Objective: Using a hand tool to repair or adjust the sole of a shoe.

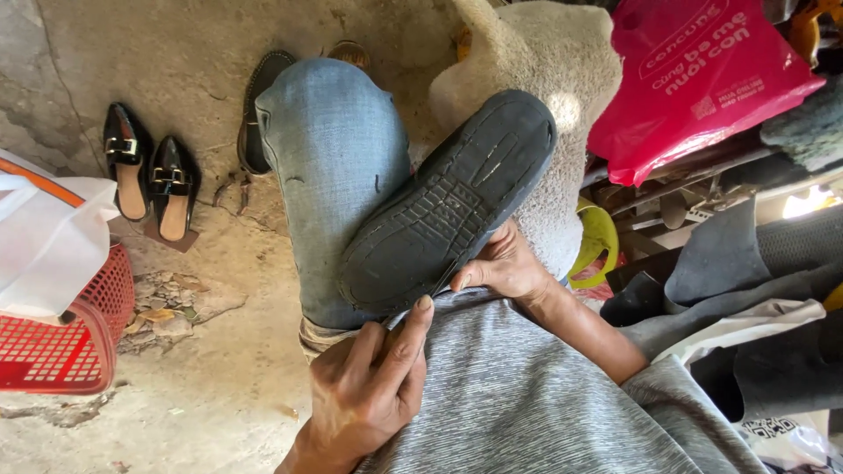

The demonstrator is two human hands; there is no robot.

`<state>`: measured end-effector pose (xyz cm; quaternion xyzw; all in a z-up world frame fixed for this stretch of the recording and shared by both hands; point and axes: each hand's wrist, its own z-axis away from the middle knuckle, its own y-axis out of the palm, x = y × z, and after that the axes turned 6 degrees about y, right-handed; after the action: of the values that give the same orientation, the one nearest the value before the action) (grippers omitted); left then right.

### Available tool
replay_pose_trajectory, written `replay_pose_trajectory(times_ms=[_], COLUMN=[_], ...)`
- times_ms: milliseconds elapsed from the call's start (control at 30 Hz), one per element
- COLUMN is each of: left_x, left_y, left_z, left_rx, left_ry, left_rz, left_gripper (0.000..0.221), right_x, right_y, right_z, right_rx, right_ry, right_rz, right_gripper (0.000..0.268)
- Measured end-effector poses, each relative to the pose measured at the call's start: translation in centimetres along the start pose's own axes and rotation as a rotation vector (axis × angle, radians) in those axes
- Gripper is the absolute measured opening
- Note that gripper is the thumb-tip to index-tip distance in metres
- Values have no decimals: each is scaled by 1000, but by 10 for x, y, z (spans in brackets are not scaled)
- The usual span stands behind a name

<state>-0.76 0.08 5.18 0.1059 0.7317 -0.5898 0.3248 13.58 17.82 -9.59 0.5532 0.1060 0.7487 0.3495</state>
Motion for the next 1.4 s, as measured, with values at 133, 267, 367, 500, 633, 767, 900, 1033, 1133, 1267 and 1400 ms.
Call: replay_pose_trajectory(times_ms=[133, 267, 367, 500, 633, 767, 900, 1033, 1133, 1267, 1400], left_x=[1, 0, 2, -1, -1, -3, 3, 3, 3, 5, 3], left_y=[-1, 1, 1, 2, 3, 3, 10, 12, 13, 15, 2], left_z=[-8, -17, -24, -25, -29, -44, -38, -45, -52, -50, -43], left_rx=[3, 9, 21, 34, 24, 20, 29, 15, 0, -19, 26], left_ry=[33, 40, 50, 39, 48, 61, 64, 69, 81, 70, 60], left_rz=[-27, -68, -96, -85, -105, -123, -108, -121, -148, -156, -138], left_gripper=[37, 38, 40, 42, 42, 37, 44, 41, 37, 40, 38], right_x=[6, 4, 5, 7, 3, 6, 7, 7, 8, 8, 6], right_y=[2, 4, 5, 5, 4, 8, 8, 8, 9, 11, 18], right_z=[-2, -3, -7, -7, -5, -3, -5, -10, -12, -16, -20], right_rx=[32, 4, 2, 39, 5, -31, -41, -28, -30, -29, -31], right_ry=[-6, 2, 8, -16, -4, 33, 66, 6, -51, -61, -111], right_rz=[-36, -51, -47, -55, -96, -134, -81, -71, -120, -242, -310], right_gripper=[41, 34, 31, 30, 32, 29, 28, 31, 34, 30, 37])
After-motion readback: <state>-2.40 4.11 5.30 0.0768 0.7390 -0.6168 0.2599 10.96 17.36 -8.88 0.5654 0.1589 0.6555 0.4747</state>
